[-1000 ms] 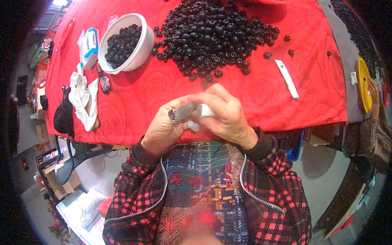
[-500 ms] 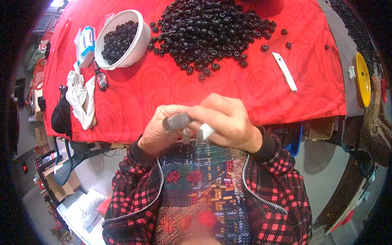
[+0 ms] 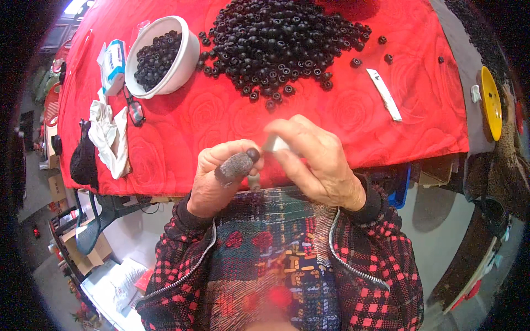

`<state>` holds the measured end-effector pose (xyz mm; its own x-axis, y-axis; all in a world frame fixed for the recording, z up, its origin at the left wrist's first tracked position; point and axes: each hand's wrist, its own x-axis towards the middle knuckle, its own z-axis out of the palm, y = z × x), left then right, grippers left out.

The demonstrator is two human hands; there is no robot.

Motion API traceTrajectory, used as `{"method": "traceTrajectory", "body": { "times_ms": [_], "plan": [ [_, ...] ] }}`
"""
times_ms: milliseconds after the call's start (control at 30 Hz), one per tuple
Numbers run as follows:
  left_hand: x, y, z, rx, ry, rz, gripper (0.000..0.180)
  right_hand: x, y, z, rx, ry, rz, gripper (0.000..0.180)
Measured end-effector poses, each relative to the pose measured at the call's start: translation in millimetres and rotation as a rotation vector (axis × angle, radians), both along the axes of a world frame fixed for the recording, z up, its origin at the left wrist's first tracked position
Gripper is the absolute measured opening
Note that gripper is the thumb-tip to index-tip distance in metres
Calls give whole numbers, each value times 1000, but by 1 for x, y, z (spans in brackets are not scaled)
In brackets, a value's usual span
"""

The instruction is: The person sits at a table covered with a red cloth and processes a large pile of black olives. Using a small knife, they pick up individual olives, cut them open, and remove the pits. The pitted olives are placed into a white bowl, while the pits are discarded onto the table surface.

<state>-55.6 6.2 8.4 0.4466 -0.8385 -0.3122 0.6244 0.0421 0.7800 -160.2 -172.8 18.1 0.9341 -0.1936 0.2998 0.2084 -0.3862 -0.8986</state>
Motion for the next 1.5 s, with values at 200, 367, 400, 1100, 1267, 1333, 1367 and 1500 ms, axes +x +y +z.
{"method": "traceTrajectory", "body": {
  "times_ms": [200, 367, 400, 1100, 1267, 1333, 1367, 1500],
  "plan": [
    [2, -2, 0, -1, -6, -30, 21, 2, -1, -2, -139, 60, -15, 28],
    [2, -2, -4, -29, 0, -42, 21, 3, -1, -5, -137, 57, -2, 27],
    [2, -2, -5, -31, -1, -45, 21, 3, -1, -6, -134, 55, -1, 27],
    [5, -6, -10, 29, 29, -67, 21, 8, -12, -13, -111, 90, 86, 20],
    [6, -6, -13, 48, -32, -70, 21, 10, -13, -17, -82, 108, 105, 18],
    [6, -7, -14, 43, -36, -68, 21, 10, -14, -18, -68, 113, 105, 18],
    [6, -7, -14, 47, -42, -66, 21, 11, -15, -18, -61, 115, 106, 18],
    [5, -9, -17, 70, -44, -46, 20, 11, -17, -25, -67, 74, 84, 18]
  ]
}}
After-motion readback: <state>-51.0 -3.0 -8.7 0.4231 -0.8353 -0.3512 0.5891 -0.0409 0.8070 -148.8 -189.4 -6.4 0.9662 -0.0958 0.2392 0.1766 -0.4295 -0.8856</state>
